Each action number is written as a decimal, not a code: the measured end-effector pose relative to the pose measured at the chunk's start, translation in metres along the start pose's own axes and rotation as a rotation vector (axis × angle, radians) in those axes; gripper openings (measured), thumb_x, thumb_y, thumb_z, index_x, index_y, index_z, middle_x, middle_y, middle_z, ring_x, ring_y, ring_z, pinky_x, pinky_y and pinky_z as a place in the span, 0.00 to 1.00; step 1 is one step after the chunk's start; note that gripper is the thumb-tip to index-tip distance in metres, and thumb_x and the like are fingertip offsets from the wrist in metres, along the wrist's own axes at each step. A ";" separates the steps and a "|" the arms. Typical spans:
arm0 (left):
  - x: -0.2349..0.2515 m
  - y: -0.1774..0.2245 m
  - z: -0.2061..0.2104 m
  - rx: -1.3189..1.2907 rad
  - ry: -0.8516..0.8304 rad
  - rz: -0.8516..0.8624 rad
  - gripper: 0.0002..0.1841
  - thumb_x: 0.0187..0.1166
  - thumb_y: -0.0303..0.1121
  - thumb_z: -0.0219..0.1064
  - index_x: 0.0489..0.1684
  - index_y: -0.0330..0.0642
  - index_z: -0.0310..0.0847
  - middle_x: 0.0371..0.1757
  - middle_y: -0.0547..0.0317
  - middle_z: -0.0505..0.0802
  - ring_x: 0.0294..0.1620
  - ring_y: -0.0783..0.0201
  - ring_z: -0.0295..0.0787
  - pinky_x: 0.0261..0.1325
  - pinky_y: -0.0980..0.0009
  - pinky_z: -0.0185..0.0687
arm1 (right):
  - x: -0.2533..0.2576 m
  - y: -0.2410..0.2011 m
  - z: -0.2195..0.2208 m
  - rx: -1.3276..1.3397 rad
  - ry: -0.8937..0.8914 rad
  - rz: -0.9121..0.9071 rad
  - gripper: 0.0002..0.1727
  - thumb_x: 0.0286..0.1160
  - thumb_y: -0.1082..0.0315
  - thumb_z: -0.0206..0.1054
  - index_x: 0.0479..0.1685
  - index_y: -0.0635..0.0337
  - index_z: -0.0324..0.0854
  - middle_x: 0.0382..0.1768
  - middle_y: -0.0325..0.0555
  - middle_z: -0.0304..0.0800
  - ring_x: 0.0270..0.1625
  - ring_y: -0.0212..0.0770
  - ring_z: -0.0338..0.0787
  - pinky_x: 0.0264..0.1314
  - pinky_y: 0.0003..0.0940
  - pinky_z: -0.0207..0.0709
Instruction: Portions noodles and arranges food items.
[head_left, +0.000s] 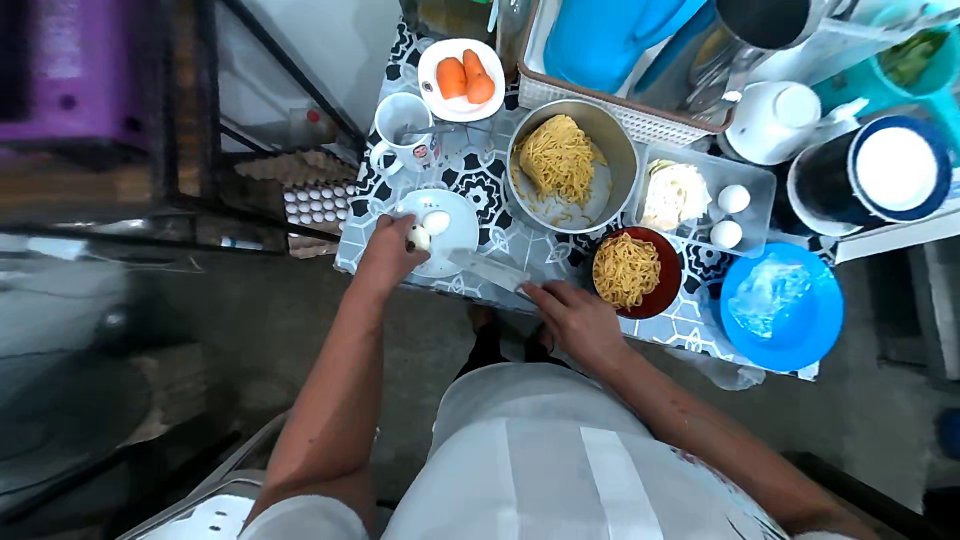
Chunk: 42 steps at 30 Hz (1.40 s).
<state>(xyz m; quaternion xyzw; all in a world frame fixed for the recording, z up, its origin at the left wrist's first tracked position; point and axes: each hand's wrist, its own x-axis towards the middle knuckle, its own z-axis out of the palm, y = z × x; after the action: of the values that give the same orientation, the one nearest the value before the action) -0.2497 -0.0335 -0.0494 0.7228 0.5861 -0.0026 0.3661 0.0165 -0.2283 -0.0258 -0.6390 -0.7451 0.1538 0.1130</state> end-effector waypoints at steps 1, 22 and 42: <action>0.000 0.000 0.001 -0.005 0.007 0.000 0.37 0.68 0.29 0.82 0.80 0.31 0.72 0.72 0.27 0.78 0.59 0.37 0.88 0.63 0.43 0.85 | 0.014 -0.005 0.003 -0.030 -0.029 -0.008 0.20 0.83 0.66 0.64 0.71 0.44 0.86 0.55 0.58 0.93 0.42 0.62 0.94 0.36 0.56 0.86; 0.008 0.011 0.003 -0.019 0.122 -0.039 0.18 0.82 0.25 0.63 0.68 0.30 0.81 0.64 0.23 0.84 0.65 0.26 0.83 0.68 0.31 0.76 | 0.022 -0.001 -0.019 0.506 -0.130 0.290 0.23 0.85 0.57 0.65 0.77 0.49 0.81 0.62 0.47 0.90 0.47 0.42 0.92 0.49 0.44 0.86; -0.081 0.235 0.145 -1.359 -0.081 -0.185 0.17 0.93 0.27 0.47 0.76 0.37 0.65 0.58 0.52 0.89 0.53 0.61 0.92 0.61 0.64 0.88 | -0.118 0.064 -0.077 0.257 -0.093 0.307 0.27 0.92 0.63 0.54 0.90 0.49 0.65 0.55 0.62 0.87 0.37 0.58 0.93 0.38 0.52 0.87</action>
<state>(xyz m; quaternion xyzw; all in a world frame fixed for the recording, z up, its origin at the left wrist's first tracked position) -0.0136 -0.1899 0.0030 0.2791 0.5027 0.3075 0.7582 0.1225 -0.3296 0.0251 -0.7175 -0.6177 0.2924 0.1343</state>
